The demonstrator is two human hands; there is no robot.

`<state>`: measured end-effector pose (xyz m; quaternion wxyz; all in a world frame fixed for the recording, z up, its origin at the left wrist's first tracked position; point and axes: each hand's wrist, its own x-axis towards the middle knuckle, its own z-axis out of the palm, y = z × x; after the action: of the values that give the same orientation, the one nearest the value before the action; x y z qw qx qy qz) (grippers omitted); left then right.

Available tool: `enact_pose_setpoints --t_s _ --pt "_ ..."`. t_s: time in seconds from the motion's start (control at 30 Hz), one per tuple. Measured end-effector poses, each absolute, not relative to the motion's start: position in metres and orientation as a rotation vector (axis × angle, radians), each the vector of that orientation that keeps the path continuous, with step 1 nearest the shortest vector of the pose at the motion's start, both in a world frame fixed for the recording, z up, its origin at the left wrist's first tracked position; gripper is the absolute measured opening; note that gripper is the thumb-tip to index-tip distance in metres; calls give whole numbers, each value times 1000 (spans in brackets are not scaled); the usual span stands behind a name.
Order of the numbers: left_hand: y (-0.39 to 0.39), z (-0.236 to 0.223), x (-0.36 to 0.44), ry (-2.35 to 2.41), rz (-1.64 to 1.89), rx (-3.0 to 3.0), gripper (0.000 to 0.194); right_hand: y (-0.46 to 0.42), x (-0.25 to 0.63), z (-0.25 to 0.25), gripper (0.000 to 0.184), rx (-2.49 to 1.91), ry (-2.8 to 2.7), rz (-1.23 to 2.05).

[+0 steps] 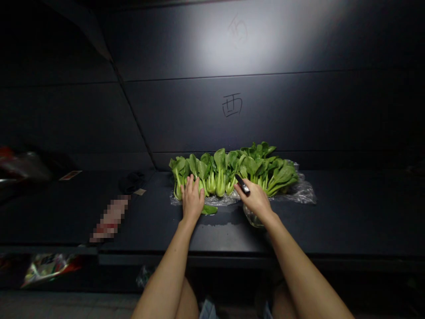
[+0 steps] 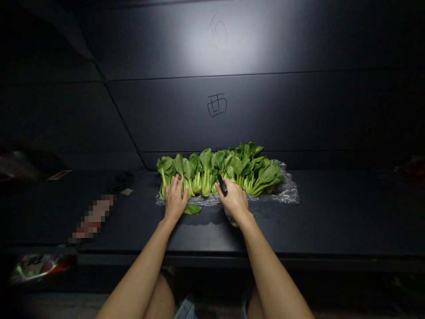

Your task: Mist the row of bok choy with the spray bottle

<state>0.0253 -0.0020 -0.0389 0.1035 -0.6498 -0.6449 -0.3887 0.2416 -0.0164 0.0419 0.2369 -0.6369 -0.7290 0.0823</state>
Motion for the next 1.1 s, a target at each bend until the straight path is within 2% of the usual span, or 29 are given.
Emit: enact_pose_setpoints --t_s 0.5,1.1 --pt "-3 -41 28 -1881 -1122 -1943 45 -22 252 47 28 -1701 -2054 242" --pt "-1 -45 30 -1872 -1101 -1986 44 -11 262 37 34 -1693 -1868 146"
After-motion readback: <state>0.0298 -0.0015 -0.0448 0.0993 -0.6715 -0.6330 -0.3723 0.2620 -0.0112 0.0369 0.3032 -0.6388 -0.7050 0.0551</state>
